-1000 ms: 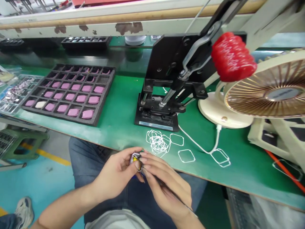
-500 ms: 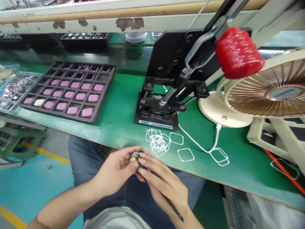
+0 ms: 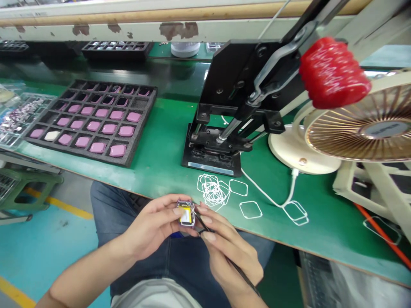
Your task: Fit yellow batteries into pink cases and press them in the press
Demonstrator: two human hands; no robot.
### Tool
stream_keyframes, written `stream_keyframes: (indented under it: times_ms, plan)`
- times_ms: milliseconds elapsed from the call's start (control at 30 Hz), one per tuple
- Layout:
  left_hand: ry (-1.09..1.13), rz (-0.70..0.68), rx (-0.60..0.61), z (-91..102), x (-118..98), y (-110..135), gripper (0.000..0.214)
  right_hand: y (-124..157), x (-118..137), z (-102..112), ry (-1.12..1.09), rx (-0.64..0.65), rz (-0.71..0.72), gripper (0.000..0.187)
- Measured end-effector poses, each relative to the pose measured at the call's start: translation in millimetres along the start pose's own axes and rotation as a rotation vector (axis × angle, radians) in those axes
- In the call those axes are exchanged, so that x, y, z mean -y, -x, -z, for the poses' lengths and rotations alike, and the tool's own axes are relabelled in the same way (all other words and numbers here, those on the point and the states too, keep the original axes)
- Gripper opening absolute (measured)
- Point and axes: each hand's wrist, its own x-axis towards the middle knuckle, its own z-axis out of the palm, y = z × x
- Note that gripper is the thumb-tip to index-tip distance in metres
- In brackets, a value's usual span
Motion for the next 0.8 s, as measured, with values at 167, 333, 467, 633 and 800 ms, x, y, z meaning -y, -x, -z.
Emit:
stream_keyframes:
  times_ms: [167, 333, 467, 633, 800]
  plan:
    - [-0.023, -0.019, -0.060, -2.6, -0.3, -4.6, 0.027, 9.0, -1.3, 4.7, 0.032, -0.124, -0.073, 0.058]
    - [-0.070, -0.051, -0.106, 0.3, -0.5, -4.2, 0.034, -6.6, -5.0, 20.5, 0.210, -0.291, -0.125, 0.041]
    - [-0.111, -0.054, -0.143, 3.6, 0.1, -4.1, 0.036, -34.1, -10.0, 43.0, 0.382, -0.086, -0.291, 0.022]
    - [-0.155, -0.030, -0.135, -2.4, -0.5, -4.0, 0.036, -45.0, -3.8, 68.8, 0.517, -0.037, -0.339, 0.013]
    - [-0.265, 0.057, -0.199, -12.2, 0.9, 6.6, 0.052, -23.6, 28.4, 90.7, 0.374, -0.179, -0.403, 0.023]
